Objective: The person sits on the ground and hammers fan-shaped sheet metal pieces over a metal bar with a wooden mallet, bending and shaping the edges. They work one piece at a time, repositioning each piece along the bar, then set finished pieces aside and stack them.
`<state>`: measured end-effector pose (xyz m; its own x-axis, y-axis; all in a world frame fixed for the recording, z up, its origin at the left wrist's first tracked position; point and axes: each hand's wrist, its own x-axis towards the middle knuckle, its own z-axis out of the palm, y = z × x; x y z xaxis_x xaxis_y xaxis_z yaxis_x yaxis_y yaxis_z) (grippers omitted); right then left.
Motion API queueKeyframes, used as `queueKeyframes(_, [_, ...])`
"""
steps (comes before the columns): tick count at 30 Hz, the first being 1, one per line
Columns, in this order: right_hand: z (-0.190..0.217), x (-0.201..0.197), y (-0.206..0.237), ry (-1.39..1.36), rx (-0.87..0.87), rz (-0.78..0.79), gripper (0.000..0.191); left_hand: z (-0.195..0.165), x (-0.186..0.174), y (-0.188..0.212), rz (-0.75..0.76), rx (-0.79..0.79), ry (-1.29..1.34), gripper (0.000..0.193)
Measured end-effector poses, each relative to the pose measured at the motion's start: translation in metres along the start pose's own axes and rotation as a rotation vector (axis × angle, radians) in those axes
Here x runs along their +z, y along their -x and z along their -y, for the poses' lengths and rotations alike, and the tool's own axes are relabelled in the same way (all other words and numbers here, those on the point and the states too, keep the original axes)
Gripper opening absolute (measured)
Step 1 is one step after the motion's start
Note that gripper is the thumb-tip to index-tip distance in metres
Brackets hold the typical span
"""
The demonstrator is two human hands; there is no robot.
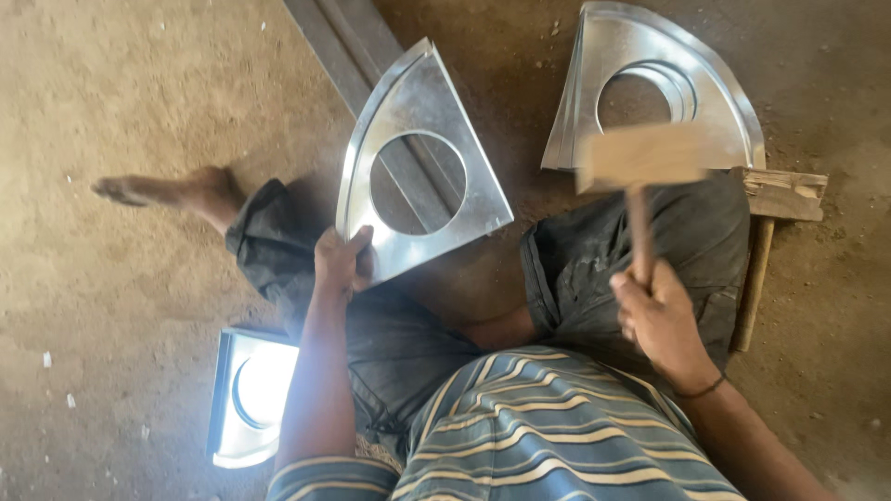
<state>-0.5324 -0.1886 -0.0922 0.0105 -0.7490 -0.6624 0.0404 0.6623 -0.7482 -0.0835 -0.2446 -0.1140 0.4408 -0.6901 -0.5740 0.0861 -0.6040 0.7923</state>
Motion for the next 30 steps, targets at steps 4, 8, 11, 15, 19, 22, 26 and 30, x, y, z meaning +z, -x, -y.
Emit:
queueKeyframes(4, [0.005, 0.004, 0.006, 0.538, -0.208, -0.130, 0.028, 0.001, 0.002, -0.001, -0.019, 0.075, -0.022, 0.024])
queueKeyframes(8, [0.012, 0.004, 0.014, 0.588, -0.190, 0.001, 0.024, 0.000, 0.002, 0.001, 0.100, 0.165, 0.064, 0.024])
queueKeyframes(11, [0.016, 0.005, 0.010, 0.359, -0.167, -0.187, 0.025, -0.003, 0.001, 0.010, 0.023, -0.018, -0.017, 0.028])
queueKeyframes(15, [0.015, 0.009, 0.000, 0.462, -0.432, -0.053, 0.028, -0.010, 0.004, 0.023, 0.029, 0.014, 0.024, 0.027])
queueKeyframes(19, [0.013, 0.012, -0.004, 0.680, -0.239, -0.067, 0.033, -0.006, 0.005, 0.029, 0.043, 0.036, -0.028, 0.025])
queueKeyframes(22, [0.016, 0.014, -0.009, 0.388, -0.295, -0.264, 0.035, 0.008, -0.001, 0.029, 0.015, -0.024, -0.046, 0.027])
queueKeyframes(26, [0.025, 0.021, -0.019, 0.704, -0.465, -0.105, 0.031, 0.024, -0.005, 0.019, -0.033, 0.225, -0.155, 0.024])
queueKeyframes(30, [0.037, 0.022, -0.029, 0.463, -0.381, -0.184, 0.027, 0.033, -0.007, 0.022, -0.067, 0.144, -0.229, 0.027])
